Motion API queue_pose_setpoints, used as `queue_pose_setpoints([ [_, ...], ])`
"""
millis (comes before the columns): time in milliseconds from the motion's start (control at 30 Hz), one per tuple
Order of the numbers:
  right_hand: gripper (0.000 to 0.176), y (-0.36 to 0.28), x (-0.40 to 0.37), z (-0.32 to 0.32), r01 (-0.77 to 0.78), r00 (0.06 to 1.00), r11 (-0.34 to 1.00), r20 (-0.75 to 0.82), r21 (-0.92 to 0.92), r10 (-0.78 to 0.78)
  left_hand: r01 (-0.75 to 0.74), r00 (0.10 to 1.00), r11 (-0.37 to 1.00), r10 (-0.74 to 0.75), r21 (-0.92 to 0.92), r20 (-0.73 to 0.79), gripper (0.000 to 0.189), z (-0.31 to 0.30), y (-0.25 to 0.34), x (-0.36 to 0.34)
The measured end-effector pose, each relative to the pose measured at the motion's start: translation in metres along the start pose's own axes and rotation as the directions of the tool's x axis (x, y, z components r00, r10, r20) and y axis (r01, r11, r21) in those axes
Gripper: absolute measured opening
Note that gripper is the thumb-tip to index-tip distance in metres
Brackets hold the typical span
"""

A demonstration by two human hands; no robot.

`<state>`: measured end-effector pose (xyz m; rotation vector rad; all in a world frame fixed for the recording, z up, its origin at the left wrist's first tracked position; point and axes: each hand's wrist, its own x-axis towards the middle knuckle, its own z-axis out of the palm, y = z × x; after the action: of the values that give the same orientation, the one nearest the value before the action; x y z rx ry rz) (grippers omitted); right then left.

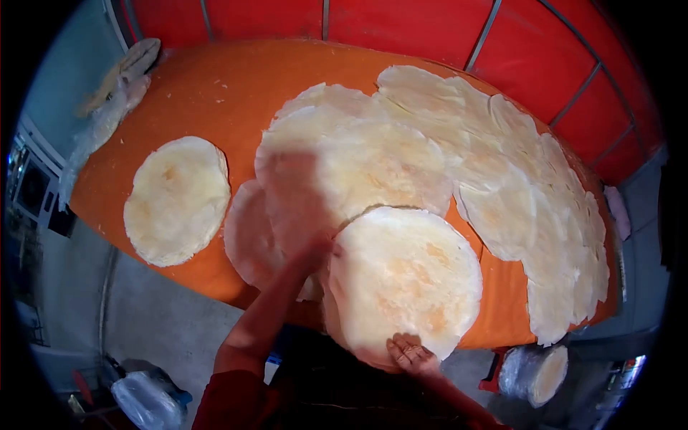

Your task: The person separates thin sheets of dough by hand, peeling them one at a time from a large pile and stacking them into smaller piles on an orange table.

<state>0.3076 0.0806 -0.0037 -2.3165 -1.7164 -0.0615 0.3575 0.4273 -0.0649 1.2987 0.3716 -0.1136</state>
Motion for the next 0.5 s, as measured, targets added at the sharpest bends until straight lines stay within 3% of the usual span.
queue_pose_setpoints([
  [67,0.033,-0.005,-0.014,0.021,-0.05,0.996,0.99,-0.083,-0.129,0.04,-0.07,0.996,0.996,0.067,0.056,0.062,0.021,-0.003,-0.014,0.016],
  [133,0.029,-0.002,-0.02,0.04,-0.054,0.982,0.983,-0.188,-0.174,0.021,-0.43,0.902,0.872,0.426,0.236,0.069,0.033,-0.022,-0.066,0.044],
  [167,0.026,0.0,-0.02,0.037,-0.035,0.984,0.983,-0.176,-0.179,0.003,-0.452,0.827,0.743,0.557,0.495,-0.081,0.035,-0.016,-0.087,0.06],
  [200,0.026,0.0,-0.019,0.033,-0.003,0.983,0.985,-0.183,-0.174,-0.03,-0.587,0.769,0.671,0.637,0.453,0.052,0.037,0.009,-0.037,0.033],
  [233,0.027,-0.001,-0.016,0.028,0.025,0.979,0.984,-0.193,-0.177,-0.059,-0.642,0.766,0.673,0.572,0.367,0.293,0.04,0.043,0.066,-0.015],
  [267,0.027,0.002,-0.009,0.021,0.049,0.975,0.981,-0.203,-0.187,-0.088,-0.593,0.804,0.763,0.544,0.258,0.239,0.041,0.052,0.095,-0.036],
  [300,0.028,0.008,0.004,0.012,0.14,0.959,0.959,-0.208,-0.245,-0.193,-0.532,0.846,0.784,0.478,0.318,0.238,0.043,0.049,0.126,-0.058],
  [367,0.03,0.016,0.04,-0.01,0.294,0.903,0.886,-0.198,-0.359,-0.381,-0.234,0.924,0.429,0.378,0.872,0.062,0.043,0.042,0.217,-0.125],
  [400,0.029,0.006,0.066,-0.027,0.217,0.94,0.951,-0.215,-0.22,-0.264,-0.01,0.933,0.165,0.357,0.986,-0.051,0.043,0.029,0.24,-0.149],
  [433,0.029,-0.004,0.096,-0.04,0.124,0.968,0.989,-0.208,-0.075,-0.137,-0.354,0.699,0.327,0.715,0.876,0.016,0.043,-0.015,0.206,-0.129],
  [467,0.031,-0.007,0.13,-0.045,0.164,0.951,0.984,-0.252,-0.069,-0.176,-0.492,0.603,0.487,0.788,0.722,-0.121,0.044,-0.049,0.198,-0.13],
  [500,0.032,-0.01,0.169,-0.048,0.205,0.929,0.977,-0.301,-0.066,-0.215,-0.656,0.488,0.542,0.835,0.525,-0.253,0.045,-0.083,0.19,-0.13],
])
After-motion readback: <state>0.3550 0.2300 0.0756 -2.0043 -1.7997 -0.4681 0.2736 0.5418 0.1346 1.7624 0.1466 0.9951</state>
